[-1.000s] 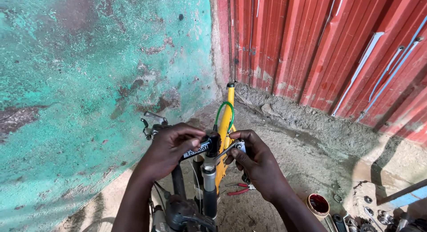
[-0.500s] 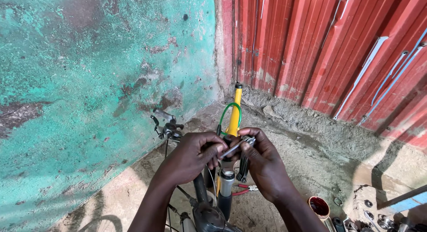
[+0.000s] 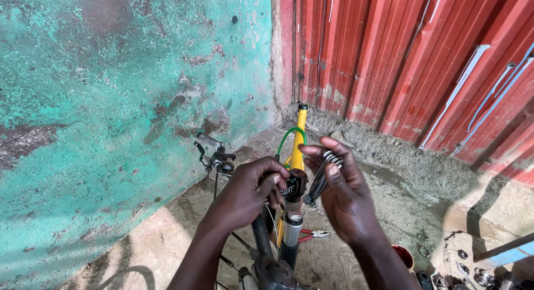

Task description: Adjusting and tightening the bicycle stem and handlebar bolts using a multi-tool

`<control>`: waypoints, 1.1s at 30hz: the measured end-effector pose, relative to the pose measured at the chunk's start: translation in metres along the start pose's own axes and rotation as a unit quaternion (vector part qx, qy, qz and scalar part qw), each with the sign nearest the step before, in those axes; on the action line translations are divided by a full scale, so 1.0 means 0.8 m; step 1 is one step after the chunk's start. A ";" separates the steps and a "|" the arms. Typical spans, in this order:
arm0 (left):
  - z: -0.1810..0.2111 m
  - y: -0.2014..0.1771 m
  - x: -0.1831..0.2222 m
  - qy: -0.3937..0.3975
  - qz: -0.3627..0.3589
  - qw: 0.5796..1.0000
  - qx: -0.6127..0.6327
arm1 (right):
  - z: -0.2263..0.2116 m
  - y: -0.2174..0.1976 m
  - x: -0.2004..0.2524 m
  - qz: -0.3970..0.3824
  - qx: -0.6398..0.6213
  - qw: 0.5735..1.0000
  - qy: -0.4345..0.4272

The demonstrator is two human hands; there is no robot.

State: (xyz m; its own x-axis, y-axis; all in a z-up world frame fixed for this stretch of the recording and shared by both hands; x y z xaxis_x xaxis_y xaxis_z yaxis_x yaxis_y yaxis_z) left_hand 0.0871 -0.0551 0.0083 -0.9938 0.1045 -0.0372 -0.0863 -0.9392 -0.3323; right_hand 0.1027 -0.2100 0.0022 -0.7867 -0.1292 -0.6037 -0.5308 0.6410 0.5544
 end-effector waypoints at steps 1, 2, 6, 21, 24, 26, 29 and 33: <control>-0.003 0.000 -0.001 -0.005 0.001 1.000 0.004 | -0.011 -0.003 -0.004 -0.023 0.066 0.997 -0.033; -0.006 -0.001 -0.003 -0.009 0.002 1.000 0.008 | -0.020 -0.005 -0.009 -0.046 0.132 0.988 -0.065; 0.002 -0.009 0.004 -0.049 0.012 0.998 -0.030 | -0.047 -0.002 -0.017 -0.104 0.342 0.932 -0.058; -0.032 -0.036 -0.010 -0.036 0.010 0.999 0.016 | 0.016 -0.102 0.017 -0.260 0.687 0.625 0.263; -0.033 -0.041 -0.014 0.051 -0.012 0.994 0.098 | 0.017 -0.093 0.009 -0.171 0.598 0.742 0.250; -0.038 -0.045 -0.015 0.052 -0.007 0.994 0.098 | 0.026 -0.093 0.007 -0.111 0.519 0.815 0.230; -0.043 -0.048 -0.019 0.052 -0.005 0.994 0.093 | 0.034 -0.094 0.010 -0.023 0.443 0.874 0.201; -0.036 -0.045 -0.018 0.054 -0.017 0.995 0.080 | 0.029 -0.079 0.008 0.023 0.411 0.908 0.075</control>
State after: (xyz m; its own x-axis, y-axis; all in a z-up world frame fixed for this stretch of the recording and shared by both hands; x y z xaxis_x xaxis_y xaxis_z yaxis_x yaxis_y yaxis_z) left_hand 0.1062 -0.0133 -0.0060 -0.9778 0.1627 -0.1317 -0.1377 -0.9738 -0.1808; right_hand 0.1387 -0.2333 -0.0497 -0.8688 -0.1510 -0.4716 -0.1307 0.9885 -0.0757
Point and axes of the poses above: each hand's wrist, its own x-axis away from the middle knuckle, its own y-axis out of the palm, z = x × y, the point moved 9 cm from there along -x, towards the middle knuckle, and after that the axes turned 9 degrees about -y, right-handed, at the moved point
